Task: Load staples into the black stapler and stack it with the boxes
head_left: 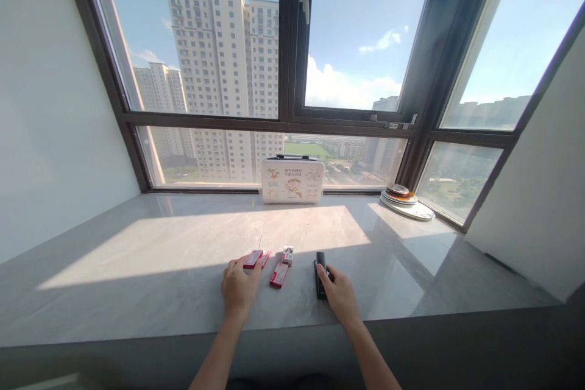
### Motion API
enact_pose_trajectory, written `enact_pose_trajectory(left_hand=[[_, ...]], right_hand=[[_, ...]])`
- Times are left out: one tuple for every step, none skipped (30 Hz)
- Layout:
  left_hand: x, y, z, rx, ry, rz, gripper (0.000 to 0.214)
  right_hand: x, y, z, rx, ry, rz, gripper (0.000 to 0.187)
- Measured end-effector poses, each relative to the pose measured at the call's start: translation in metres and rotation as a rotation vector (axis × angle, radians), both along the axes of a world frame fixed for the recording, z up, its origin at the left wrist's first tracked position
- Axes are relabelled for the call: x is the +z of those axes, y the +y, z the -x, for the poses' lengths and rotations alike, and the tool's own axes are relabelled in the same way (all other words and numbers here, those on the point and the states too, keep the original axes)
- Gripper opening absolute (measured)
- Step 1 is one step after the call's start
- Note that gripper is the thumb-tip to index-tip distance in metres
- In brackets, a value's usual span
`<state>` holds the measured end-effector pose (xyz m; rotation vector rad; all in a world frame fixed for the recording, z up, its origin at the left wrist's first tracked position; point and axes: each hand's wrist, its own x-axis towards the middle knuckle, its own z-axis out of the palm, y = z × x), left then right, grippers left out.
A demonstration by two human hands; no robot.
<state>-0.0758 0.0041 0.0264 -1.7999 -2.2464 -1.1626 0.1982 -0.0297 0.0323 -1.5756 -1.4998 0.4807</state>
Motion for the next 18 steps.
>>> enact_pose_trajectory(left_hand=[[-0.002, -0.01, 0.005, 0.009, 0.017, 0.012, 0.039], [-0.003, -0.019, 0.011, 0.015, 0.037, 0.026, 0.036], [-0.004, -0.027, 0.016, 0.02, 0.057, 0.04, 0.033], [-0.004, -0.034, 0.02, 0.025, 0.077, 0.052, 0.031], [-0.003, -0.039, 0.023, 0.028, 0.095, 0.061, 0.03], [-0.002, -0.042, 0.024, 0.03, 0.11, 0.066, 0.029], [0.0, -0.044, 0.022, 0.028, 0.123, 0.066, 0.03], [0.001, -0.044, 0.019, 0.023, 0.135, 0.06, 0.032], [0.003, -0.044, 0.013, 0.011, 0.145, 0.05, 0.034], [0.005, -0.044, 0.006, -0.011, 0.156, 0.037, 0.036], [0.006, -0.043, -0.003, -0.042, 0.167, 0.025, 0.036], [0.006, -0.043, -0.013, -0.083, 0.177, 0.015, 0.035], [0.006, -0.043, -0.023, -0.128, 0.186, 0.008, 0.034], [0.005, -0.042, -0.033, -0.169, 0.192, 0.006, 0.034], [0.004, -0.04, -0.042, -0.202, 0.195, 0.006, 0.035], [0.003, -0.038, -0.05, -0.225, 0.193, 0.008, 0.037], [0.002, -0.034, -0.056, -0.242, 0.187, 0.011, 0.039], [0.001, -0.03, -0.062, -0.257, 0.179, 0.016, 0.039]], right_hand=[[0.0, 0.0, 0.0, -0.001, 0.002, 0.001, 0.056], [-0.001, 0.0, 0.0, -0.004, 0.003, 0.003, 0.056], [-0.001, 0.0, 0.0, -0.008, 0.004, 0.005, 0.056], [-0.002, 0.001, 0.0, -0.012, 0.005, 0.009, 0.056], [-0.003, 0.001, 0.0, -0.017, 0.005, 0.012, 0.057], [-0.003, 0.002, 0.0, -0.022, 0.005, 0.016, 0.057], [-0.004, 0.002, 0.0, -0.026, 0.004, 0.019, 0.057], [-0.004, 0.002, 0.0, -0.029, 0.003, 0.022, 0.057], [-0.004, 0.002, 0.0, -0.031, 0.002, 0.025, 0.056], [-0.004, 0.001, 0.0, -0.031, 0.002, 0.028, 0.056], [-0.004, 0.001, 0.0, -0.031, 0.001, 0.031, 0.056], [-0.004, 0.0, 0.0, -0.029, 0.001, 0.035, 0.056], [-0.004, 0.0, 0.0, -0.028, 0.0, 0.038, 0.055], [-0.004, -0.001, 0.001, -0.028, -0.002, 0.04, 0.055], [-0.004, -0.002, 0.001, -0.03, -0.006, 0.042, 0.054], [-0.005, -0.003, 0.001, -0.032, -0.011, 0.045, 0.054], [-0.005, -0.004, 0.001, -0.036, -0.017, 0.046, 0.054], [-0.006, -0.005, 0.001, -0.038, -0.023, 0.049, 0.054]])
